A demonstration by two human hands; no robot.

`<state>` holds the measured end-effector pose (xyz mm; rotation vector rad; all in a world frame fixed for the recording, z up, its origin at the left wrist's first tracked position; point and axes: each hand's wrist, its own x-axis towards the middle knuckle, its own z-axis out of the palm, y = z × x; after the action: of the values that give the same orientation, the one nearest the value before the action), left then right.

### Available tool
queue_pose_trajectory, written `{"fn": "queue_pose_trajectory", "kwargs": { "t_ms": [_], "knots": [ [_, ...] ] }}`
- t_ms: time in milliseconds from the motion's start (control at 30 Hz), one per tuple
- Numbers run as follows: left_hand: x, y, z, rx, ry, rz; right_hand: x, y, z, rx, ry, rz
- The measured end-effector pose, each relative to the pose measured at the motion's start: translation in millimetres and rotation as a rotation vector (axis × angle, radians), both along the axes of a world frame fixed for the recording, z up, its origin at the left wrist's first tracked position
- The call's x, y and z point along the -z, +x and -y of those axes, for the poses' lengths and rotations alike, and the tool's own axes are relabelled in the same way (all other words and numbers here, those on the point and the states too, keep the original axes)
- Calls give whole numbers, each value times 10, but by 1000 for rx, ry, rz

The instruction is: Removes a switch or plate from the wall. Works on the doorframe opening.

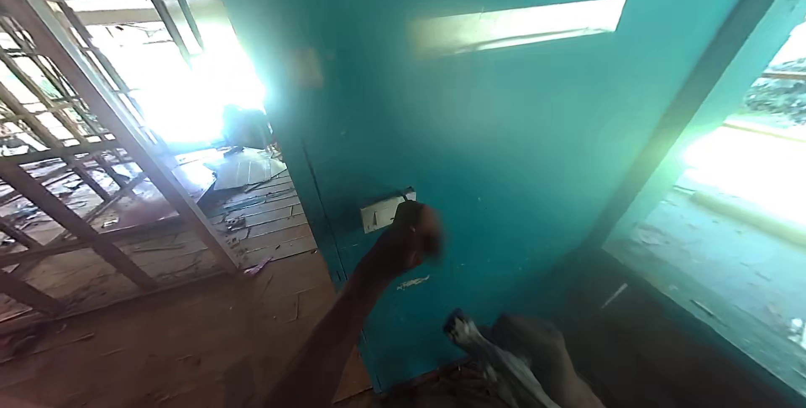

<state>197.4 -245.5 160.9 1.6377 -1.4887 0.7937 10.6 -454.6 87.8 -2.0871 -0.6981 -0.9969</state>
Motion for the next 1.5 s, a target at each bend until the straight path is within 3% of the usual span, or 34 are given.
{"fn": "queue_pose_trajectory", "kwargs": {
  "t_ms": [100,200,333,533,700,833,1000,1167,1500],
  "knots": [
    [55,-26,14,-13,-8,-1,-192,-192,-75,-45,57,89],
    [25,15,8,-25,18,5,-233,16,-34,23,64,242],
    [100,70,2,-82,51,-77,70,313,125,288,-61,-57],
    [54,8,51,-42,-47,-43,-60,-95,88,85,34,59],
    [75,-183,84,-44,-72,-40,-90,-268,152,76,87,19],
    [-93,-576,215,76,0,63,-198,-281,137,117,106,-46],
    [-2,-243,164,-25,-45,29,-353,-330,19,208,101,-110],
    [83,-65,185,-62,-3,30,-35,-168,155,98,110,-5],
    [99,-36,171,-7,-41,6,-316,-165,23,-75,55,157]
  ]
}}
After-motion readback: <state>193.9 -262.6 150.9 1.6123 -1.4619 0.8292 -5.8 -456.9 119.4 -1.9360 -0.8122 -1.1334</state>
